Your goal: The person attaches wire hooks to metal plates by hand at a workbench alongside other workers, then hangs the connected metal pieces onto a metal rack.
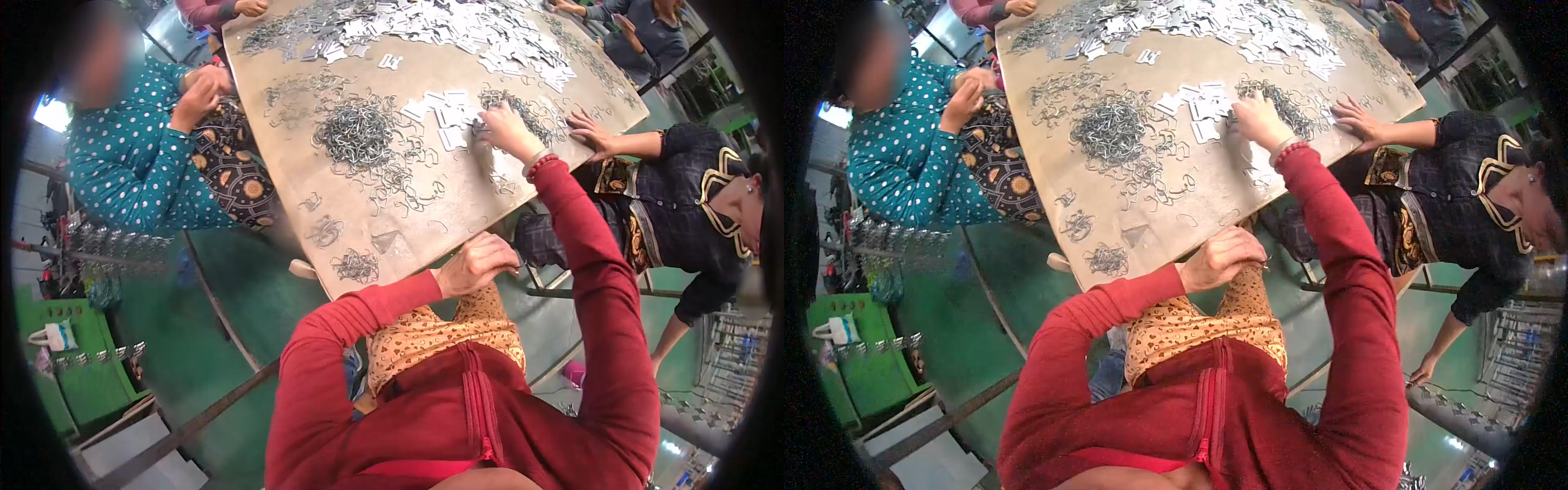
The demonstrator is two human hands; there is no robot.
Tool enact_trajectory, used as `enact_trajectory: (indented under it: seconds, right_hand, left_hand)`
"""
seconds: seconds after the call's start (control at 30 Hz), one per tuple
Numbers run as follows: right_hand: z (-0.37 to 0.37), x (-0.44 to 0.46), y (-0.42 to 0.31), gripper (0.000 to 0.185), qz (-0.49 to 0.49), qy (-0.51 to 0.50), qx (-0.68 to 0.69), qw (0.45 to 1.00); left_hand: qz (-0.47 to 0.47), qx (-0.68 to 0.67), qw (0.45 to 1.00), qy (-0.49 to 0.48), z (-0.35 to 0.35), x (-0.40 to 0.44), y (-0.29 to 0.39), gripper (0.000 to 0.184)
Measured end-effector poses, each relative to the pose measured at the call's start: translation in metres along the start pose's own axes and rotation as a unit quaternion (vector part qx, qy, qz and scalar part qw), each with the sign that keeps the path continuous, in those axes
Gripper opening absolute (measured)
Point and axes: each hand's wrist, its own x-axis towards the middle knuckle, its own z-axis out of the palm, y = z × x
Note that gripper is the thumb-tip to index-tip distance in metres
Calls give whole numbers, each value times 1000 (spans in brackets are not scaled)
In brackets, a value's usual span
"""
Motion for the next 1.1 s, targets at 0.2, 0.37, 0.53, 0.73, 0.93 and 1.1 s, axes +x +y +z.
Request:
enact_trajectory:
  seconds: [0.2, 0.37, 0.53, 0.73, 0.93, 1.1]
  right_hand:
    - [28, 15, 9, 19, -4, 34, -112, 993]
    - [-12, -19, -19, 18, 54, 262, 253, 930]
    - [-23, -120, -72, 20, 152, 137, 768, 607]
    - [-45, -197, -109, 43, 264, 117, 814, 504]
    - [-66, -218, -117, 42, 248, 159, 790, 538]
    - [-84, -222, -119, 38, 272, 145, 779, 546]
  left_hand:
    - [-41, 21, 997, 68, 4, -4, 41, 22]
    - [-121, -7, 978, 170, 14, -10, 57, 24]
    - [-176, -71, 960, 205, 25, -22, 57, 11]
    - [-271, -108, 934, 208, 33, -25, 59, 5]
    - [-302, -104, 928, 193, 34, -22, 53, 8]
    - [-250, -10, 953, 170, 31, -10, 64, 5]
